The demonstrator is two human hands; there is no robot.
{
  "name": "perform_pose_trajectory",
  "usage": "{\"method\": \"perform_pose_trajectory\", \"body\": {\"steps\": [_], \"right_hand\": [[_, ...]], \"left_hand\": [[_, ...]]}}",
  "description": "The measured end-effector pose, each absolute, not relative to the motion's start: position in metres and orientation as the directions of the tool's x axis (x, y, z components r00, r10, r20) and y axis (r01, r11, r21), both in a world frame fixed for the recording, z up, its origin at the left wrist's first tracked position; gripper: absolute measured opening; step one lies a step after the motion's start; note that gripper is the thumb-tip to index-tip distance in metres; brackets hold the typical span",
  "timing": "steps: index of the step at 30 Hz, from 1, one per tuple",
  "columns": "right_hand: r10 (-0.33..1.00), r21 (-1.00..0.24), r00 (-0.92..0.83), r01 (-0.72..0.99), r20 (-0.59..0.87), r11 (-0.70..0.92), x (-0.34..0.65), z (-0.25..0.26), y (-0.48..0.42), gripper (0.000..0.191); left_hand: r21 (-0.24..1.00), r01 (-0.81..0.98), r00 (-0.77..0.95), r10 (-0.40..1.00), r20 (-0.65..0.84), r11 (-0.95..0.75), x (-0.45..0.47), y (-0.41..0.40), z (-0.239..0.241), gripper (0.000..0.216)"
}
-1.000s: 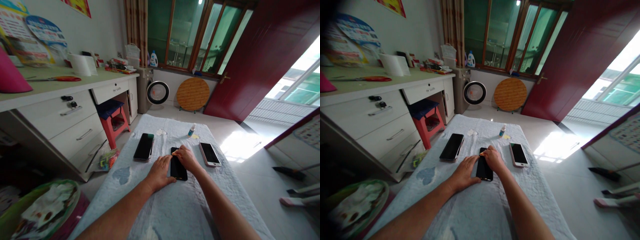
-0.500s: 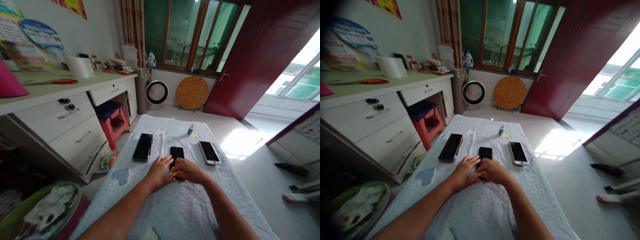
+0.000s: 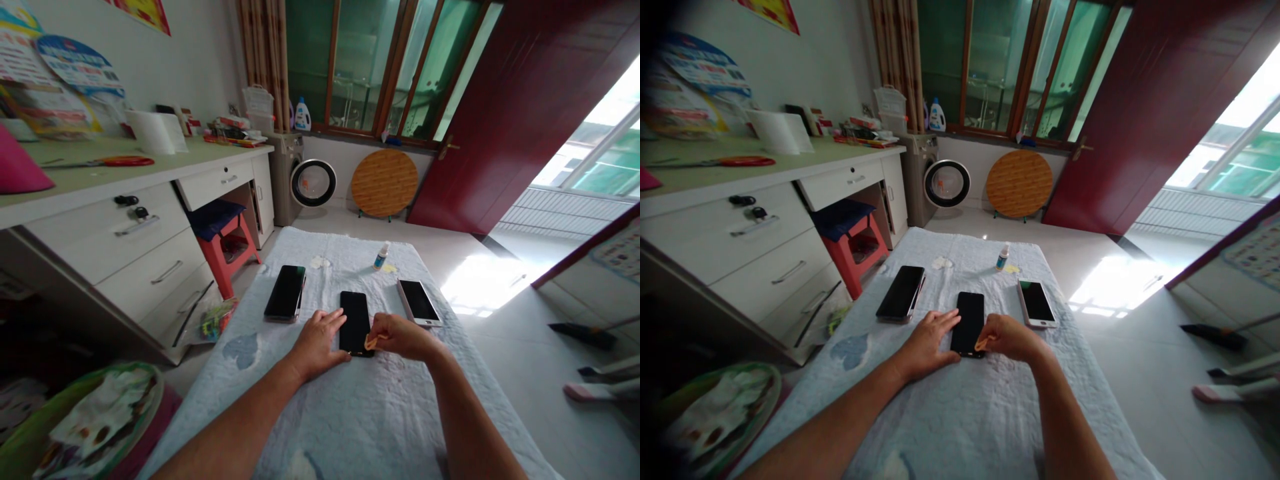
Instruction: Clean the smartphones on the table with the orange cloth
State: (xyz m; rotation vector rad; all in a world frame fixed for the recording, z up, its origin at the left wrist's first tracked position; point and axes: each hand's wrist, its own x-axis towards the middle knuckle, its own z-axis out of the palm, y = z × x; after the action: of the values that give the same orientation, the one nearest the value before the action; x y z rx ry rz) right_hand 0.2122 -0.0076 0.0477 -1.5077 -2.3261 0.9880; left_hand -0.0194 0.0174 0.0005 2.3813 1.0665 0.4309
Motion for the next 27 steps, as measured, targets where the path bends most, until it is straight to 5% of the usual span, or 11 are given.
{"method": "perform_pose_trajectory", "body": {"steps": [13,27], "right_hand": [[0.853,-0.534,-0.521,0.73,-0.03,0.427,0.15,0.046,-0.012,0.021],[0.825,-0.635,-0.523,0.716,-0.212,0.291,0.198,0.047,-0.013,0.012]], "left_hand": [[0.545,0.592,0.648,0.753,0.118,-0.594,-0.018,0.017,0.001,0.069],[0.534,0.614,0.645,0.76,0.086,-0.581,-0.019,0.018,-0.001,0.078]]}}
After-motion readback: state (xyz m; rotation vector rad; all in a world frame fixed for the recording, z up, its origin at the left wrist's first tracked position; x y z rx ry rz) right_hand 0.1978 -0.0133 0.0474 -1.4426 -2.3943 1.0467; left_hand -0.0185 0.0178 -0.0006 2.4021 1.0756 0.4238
